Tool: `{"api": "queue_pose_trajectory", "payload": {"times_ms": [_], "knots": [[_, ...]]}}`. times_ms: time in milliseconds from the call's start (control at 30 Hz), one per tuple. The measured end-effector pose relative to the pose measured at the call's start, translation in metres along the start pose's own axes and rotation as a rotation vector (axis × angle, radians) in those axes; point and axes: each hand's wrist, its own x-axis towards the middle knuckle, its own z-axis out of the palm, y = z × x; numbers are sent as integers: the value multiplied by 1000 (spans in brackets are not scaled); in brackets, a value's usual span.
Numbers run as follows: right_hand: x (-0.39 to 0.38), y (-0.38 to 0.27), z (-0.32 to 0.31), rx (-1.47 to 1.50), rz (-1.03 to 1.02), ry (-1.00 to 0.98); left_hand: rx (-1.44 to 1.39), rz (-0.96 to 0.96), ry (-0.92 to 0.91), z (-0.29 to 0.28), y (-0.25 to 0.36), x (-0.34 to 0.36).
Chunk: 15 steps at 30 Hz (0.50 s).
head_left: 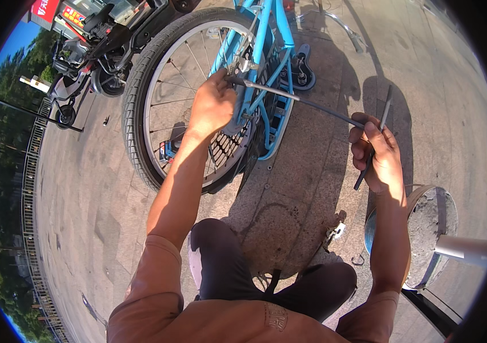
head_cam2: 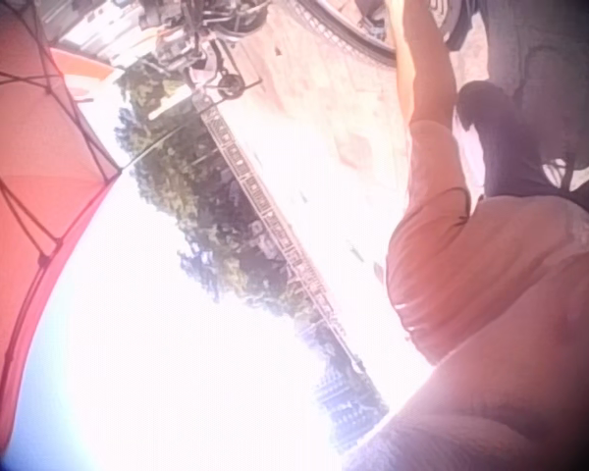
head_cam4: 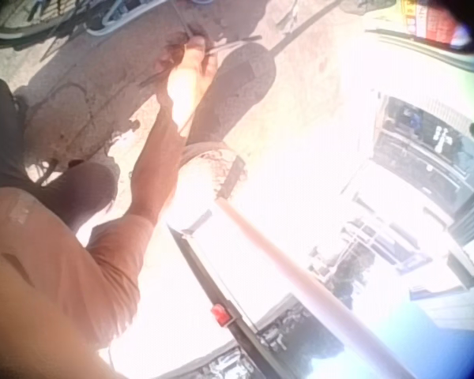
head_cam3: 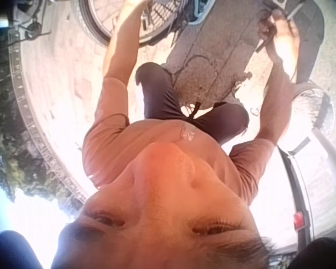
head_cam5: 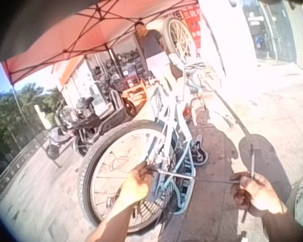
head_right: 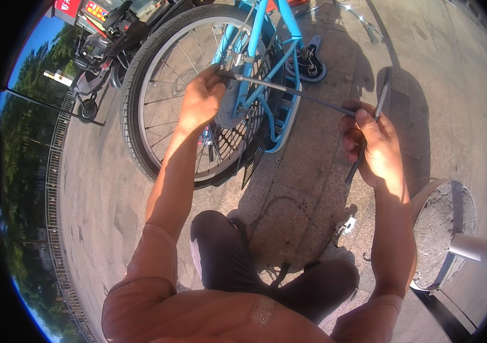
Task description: The person uses a cordless impact wrench and a wrench to remove and reinstall the rear wheel of a light blue bicycle. They adjust the chain and brake components, then tighten the axle nuts with the impact wrench and perform final adjustments by hand.
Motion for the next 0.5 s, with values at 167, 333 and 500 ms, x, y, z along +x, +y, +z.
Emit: {"api": "queue_pose_trajectory", "payload": {"times_ms": [167, 333, 500], "knots": [[2, -6, 2, 47, 81, 18, 42, -23, -27, -6, 5, 2], [5, -1, 6, 14, 41, 69, -39, 35, 45, -2, -3, 2], [5, 0, 11, -60, 8, 142, 69, 96, 140, 5, -8, 1]]}}
